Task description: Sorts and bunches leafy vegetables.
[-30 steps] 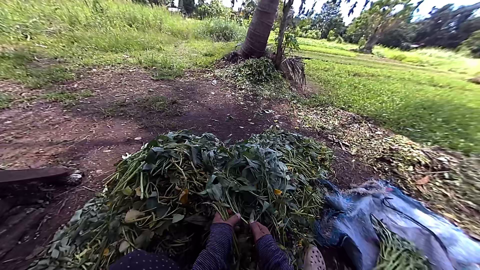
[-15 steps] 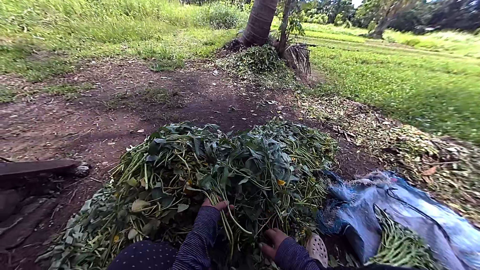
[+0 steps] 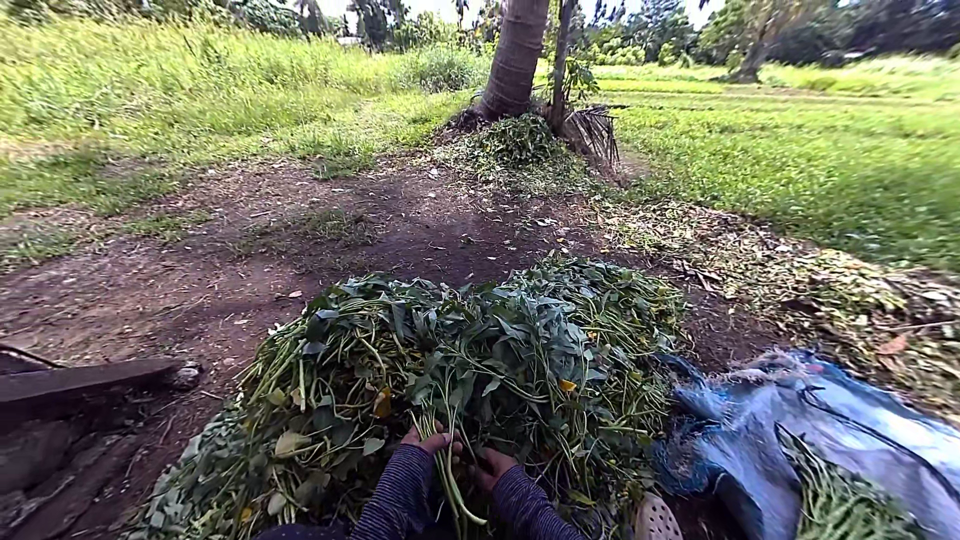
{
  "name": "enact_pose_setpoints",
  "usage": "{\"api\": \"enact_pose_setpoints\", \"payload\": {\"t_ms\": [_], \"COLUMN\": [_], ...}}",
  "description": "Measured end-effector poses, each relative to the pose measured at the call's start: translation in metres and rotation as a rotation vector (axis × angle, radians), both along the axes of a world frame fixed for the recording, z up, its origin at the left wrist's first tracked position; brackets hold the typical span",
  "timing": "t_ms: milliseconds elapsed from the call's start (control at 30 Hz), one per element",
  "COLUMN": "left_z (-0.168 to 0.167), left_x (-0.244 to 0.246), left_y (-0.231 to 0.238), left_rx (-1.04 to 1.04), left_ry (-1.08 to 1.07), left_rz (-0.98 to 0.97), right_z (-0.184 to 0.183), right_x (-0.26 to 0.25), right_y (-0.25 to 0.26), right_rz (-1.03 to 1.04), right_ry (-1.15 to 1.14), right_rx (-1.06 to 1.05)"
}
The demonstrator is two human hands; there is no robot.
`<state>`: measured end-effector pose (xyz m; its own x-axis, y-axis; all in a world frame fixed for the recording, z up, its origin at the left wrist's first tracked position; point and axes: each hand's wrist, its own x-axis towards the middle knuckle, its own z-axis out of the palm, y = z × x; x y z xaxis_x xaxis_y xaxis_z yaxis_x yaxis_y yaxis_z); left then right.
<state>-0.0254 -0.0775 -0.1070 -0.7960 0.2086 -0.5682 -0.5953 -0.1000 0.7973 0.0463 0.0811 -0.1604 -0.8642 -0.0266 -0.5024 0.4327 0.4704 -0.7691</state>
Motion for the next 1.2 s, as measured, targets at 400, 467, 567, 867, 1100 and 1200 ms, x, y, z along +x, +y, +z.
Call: {"api": "enact_pose_setpoints", "payload": {"t_ms": [400, 467, 567, 867, 1100, 1200], "left_z": [0.001, 0.003, 0.016, 0.030, 0.025, 0.032], "left_x": [0.025, 0.027, 0.028, 0.030, 0.024, 0.028], "left_y": [0.008, 0.009, 0.007, 0.002, -0.007, -0.002], "left_rx": [-0.260, -0.203, -0.112, -0.126, 0.012, 0.091], "left_ry": [0.053, 0.076, 0.038, 0.045, 0.026, 0.006], "left_rz": [-0.176, -0.122, -0.033, 0.077, 0.106, 0.187], "right_z": [0.036, 0.033, 0.057, 0.076, 0.063, 0.075], "right_x": [0.030, 0.036, 0.047, 0.056, 0.072, 0.076], "right_y": [0.006, 0.005, -0.001, -0.011, -0.009, -0.013], "right_rz": [0.276, 0.208, 0.013, -0.220, 0.007, 0.107], "right_ry": [0.269, 0.283, 0.107, 0.018, 0.109, 0.138], "right_rx": [0.278, 0.147, -0.186, -0.529, -0.620, -0.429]}}
